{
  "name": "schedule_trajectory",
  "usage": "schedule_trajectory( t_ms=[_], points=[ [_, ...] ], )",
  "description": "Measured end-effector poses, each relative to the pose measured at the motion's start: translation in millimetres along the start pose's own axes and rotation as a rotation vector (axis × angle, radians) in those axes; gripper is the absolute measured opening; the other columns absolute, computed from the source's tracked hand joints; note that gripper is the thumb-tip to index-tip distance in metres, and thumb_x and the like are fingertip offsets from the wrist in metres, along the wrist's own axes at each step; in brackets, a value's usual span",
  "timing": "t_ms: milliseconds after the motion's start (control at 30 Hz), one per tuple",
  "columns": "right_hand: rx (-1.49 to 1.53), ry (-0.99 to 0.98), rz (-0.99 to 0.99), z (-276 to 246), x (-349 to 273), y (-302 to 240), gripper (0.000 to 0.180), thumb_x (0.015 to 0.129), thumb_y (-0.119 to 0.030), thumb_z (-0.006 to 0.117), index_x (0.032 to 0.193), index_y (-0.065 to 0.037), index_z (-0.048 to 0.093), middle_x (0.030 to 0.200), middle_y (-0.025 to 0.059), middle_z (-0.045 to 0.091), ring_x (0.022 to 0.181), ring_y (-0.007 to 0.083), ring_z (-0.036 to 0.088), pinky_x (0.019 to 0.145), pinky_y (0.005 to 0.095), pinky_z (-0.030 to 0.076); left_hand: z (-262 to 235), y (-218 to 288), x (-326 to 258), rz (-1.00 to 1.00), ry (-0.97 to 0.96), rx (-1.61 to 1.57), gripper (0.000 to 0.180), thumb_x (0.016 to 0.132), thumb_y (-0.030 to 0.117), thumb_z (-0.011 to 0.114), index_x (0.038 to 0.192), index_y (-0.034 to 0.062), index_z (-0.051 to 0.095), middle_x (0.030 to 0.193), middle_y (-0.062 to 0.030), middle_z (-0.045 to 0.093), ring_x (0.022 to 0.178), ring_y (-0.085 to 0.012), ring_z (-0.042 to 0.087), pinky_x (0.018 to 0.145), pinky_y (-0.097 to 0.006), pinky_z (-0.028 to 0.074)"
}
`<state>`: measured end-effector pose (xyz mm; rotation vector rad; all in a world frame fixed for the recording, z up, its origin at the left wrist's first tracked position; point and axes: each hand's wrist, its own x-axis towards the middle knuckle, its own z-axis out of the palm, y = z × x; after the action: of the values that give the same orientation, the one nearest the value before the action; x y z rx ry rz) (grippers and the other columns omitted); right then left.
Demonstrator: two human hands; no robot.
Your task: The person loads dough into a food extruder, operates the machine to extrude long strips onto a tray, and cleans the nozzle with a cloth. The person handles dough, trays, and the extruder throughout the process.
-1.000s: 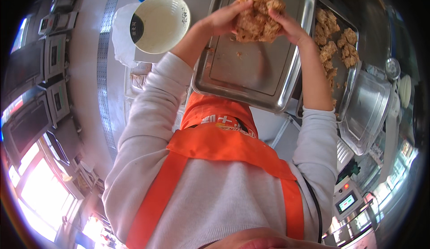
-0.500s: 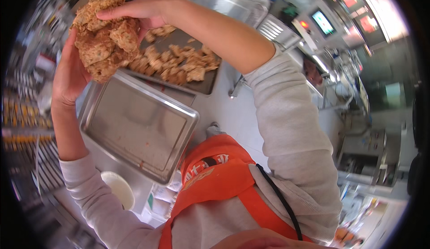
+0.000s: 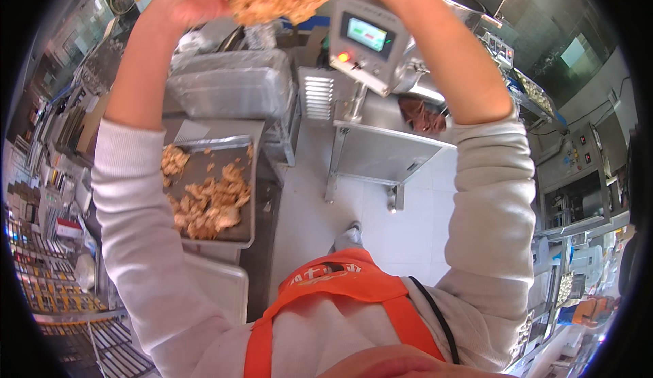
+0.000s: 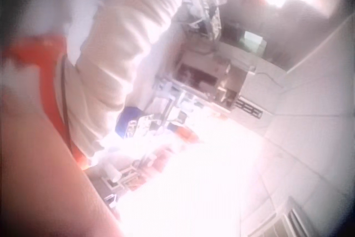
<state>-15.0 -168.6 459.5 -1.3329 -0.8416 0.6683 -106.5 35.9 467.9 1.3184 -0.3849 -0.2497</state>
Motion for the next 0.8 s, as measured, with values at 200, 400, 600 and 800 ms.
schedule_trajectory(
  t_ms=[200,400,600,800],
  points=[
    [-0.087,0.181,-0.085,-207.5,-65.4,-68.0,0.063,0.086,-0.05,0.066,0.133,-0.009,0.051,0.128,0.0101,0.06,0.117,0.0274,0.058,0.094,0.0491,0.05,71.6,-2.5,246.6,0.06,-0.301,0.016,0.05,0.094,0.047,0.057,0.128,0.01,0.056,0.129,-0.0079,0.061,0.115,-0.0219,0.059,0.1,-0.042,0.046],
    [-0.232,0.376,-0.232,-353.9,-94.6,-83.2,0.057,0.088,-0.039,0.068,0.13,-0.006,0.052,0.122,0.0137,0.063,0.108,0.0231,0.063,0.086,0.0394,0.055,109.0,-20.6,407.2,0.057,-0.392,0.141,0.054,0.095,0.045,0.056,0.134,0.0075,0.049,0.131,-0.0103,0.058,0.118,-0.0238,0.058,0.1,-0.046,0.045],
    [-0.903,0.34,-0.022,-438.0,-148.7,-22.1,0.081,0.071,-0.033,0.083,0.138,-0.007,0.046,0.124,0.0065,0.059,0.113,0.021,0.055,0.095,0.0338,0.045,93.8,-79.8,485.2,-0.083,-0.326,0.904,0.102,0.073,0.071,0.066,0.15,0.0145,0.031,0.152,-0.0128,0.035,0.14,-0.0415,0.027,0.113,-0.057,0.018],
    [-1.343,0.345,0.086,-488.5,-158.2,-5.4,0.071,0.077,-0.029,0.077,0.138,-0.009,0.048,0.132,0.0122,0.056,0.117,0.0245,0.055,0.1,0.0351,0.045,42.5,-78.2,520.3,0.068,-0.397,1.237,0.065,0.087,0.047,0.064,0.142,0.016,0.046,0.135,-0.0129,0.053,0.125,-0.023,0.049,0.105,-0.04,0.038]
  ],
)
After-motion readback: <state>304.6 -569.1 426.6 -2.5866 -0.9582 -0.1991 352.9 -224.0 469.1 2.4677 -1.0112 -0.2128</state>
